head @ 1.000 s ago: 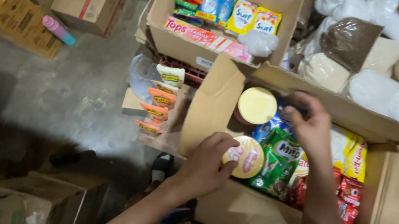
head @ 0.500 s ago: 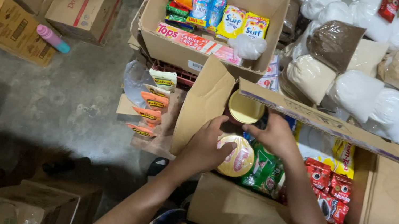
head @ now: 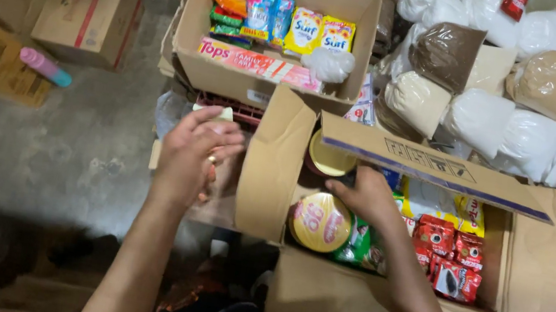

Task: Organizing and packing various grocery items such as snacks, canned goods, and condiments into cardboard boxes.

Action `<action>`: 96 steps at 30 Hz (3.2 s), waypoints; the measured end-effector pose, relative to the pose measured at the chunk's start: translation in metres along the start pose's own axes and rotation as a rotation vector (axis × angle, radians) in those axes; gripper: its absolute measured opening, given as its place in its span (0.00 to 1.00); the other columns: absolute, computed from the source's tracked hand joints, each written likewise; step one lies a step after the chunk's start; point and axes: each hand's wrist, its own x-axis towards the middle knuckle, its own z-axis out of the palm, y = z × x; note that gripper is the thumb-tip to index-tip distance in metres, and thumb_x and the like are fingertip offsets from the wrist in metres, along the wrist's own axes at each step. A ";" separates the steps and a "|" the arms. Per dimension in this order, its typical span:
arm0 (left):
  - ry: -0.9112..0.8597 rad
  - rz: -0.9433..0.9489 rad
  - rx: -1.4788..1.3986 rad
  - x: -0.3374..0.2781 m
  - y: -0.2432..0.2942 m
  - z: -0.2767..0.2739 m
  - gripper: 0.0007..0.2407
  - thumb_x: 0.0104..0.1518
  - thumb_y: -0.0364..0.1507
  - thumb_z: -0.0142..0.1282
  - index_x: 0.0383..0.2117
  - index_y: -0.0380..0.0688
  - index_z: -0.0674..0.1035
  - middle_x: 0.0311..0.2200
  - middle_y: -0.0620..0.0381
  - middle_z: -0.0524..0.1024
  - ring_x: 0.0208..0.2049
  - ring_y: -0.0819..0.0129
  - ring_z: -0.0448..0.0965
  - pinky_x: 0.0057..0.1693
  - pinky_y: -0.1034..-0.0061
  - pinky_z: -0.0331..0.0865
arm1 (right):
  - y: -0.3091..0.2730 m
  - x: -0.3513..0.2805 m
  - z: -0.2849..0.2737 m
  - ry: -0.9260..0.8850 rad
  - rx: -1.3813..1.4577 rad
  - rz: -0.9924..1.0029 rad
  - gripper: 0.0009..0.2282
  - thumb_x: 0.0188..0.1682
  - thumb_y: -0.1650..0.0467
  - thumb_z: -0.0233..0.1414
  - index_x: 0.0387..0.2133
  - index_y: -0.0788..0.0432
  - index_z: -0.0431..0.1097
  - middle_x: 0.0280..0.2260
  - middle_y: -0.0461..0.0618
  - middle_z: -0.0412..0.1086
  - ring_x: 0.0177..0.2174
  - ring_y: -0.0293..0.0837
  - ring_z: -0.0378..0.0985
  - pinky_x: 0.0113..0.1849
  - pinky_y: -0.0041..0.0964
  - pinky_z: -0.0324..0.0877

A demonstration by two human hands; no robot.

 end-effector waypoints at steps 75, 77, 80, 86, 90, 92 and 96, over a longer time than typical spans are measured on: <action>0.084 -0.416 -0.741 0.307 -0.119 -0.091 0.30 0.55 0.36 0.57 0.64 0.43 0.59 0.66 0.36 0.53 0.66 0.34 0.59 0.66 0.31 0.58 | 0.107 0.313 0.010 0.305 0.634 0.308 0.15 0.45 0.74 0.57 0.47 0.69 0.75 0.37 0.59 0.78 0.32 0.45 0.82 0.35 0.39 0.77; 0.062 -0.413 -0.688 0.311 -0.110 -0.091 0.33 0.54 0.39 0.59 0.65 0.45 0.58 0.67 0.36 0.52 0.65 0.33 0.59 0.65 0.32 0.59 | 0.079 0.300 -0.016 0.259 0.645 0.310 0.17 0.46 0.74 0.57 0.49 0.68 0.73 0.38 0.59 0.78 0.32 0.45 0.81 0.34 0.39 0.76; 0.047 -0.410 -0.568 0.314 -0.102 -0.097 0.36 0.54 0.42 0.60 0.68 0.48 0.55 0.69 0.36 0.49 0.66 0.34 0.57 0.66 0.35 0.61 | 0.051 0.257 -0.034 0.165 0.588 0.330 0.19 0.48 0.73 0.57 0.54 0.66 0.69 0.41 0.57 0.78 0.33 0.44 0.79 0.34 0.39 0.74; 0.037 -0.357 -0.459 0.331 -0.091 -0.099 0.36 0.53 0.43 0.60 0.67 0.48 0.57 0.68 0.36 0.54 0.66 0.38 0.59 0.64 0.38 0.64 | 0.019 0.180 -0.080 0.133 0.343 0.215 0.21 0.50 0.70 0.57 0.57 0.65 0.68 0.45 0.56 0.77 0.39 0.42 0.78 0.40 0.37 0.73; -0.024 -0.356 -0.509 0.333 -0.104 -0.104 0.33 0.54 0.37 0.58 0.67 0.40 0.59 0.68 0.35 0.56 0.66 0.38 0.62 0.65 0.36 0.64 | -0.010 0.117 -0.110 0.286 0.319 0.080 0.20 0.52 0.70 0.56 0.57 0.65 0.67 0.50 0.55 0.74 0.45 0.41 0.78 0.46 0.35 0.73; -0.023 -0.364 -0.548 0.327 -0.102 -0.098 0.33 0.51 0.35 0.56 0.66 0.40 0.59 0.68 0.35 0.56 0.67 0.37 0.60 0.65 0.34 0.62 | -0.015 0.090 -0.108 0.334 0.384 0.065 0.18 0.53 0.72 0.56 0.56 0.65 0.68 0.49 0.54 0.75 0.46 0.41 0.78 0.46 0.35 0.73; 0.058 -0.470 -0.727 0.308 -0.080 -0.067 0.35 0.49 0.33 0.54 0.66 0.37 0.56 0.67 0.33 0.53 0.69 0.29 0.51 0.66 0.26 0.50 | -0.034 0.029 -0.097 0.400 0.519 0.015 0.14 0.54 0.77 0.54 0.53 0.67 0.70 0.46 0.54 0.77 0.46 0.43 0.79 0.49 0.35 0.73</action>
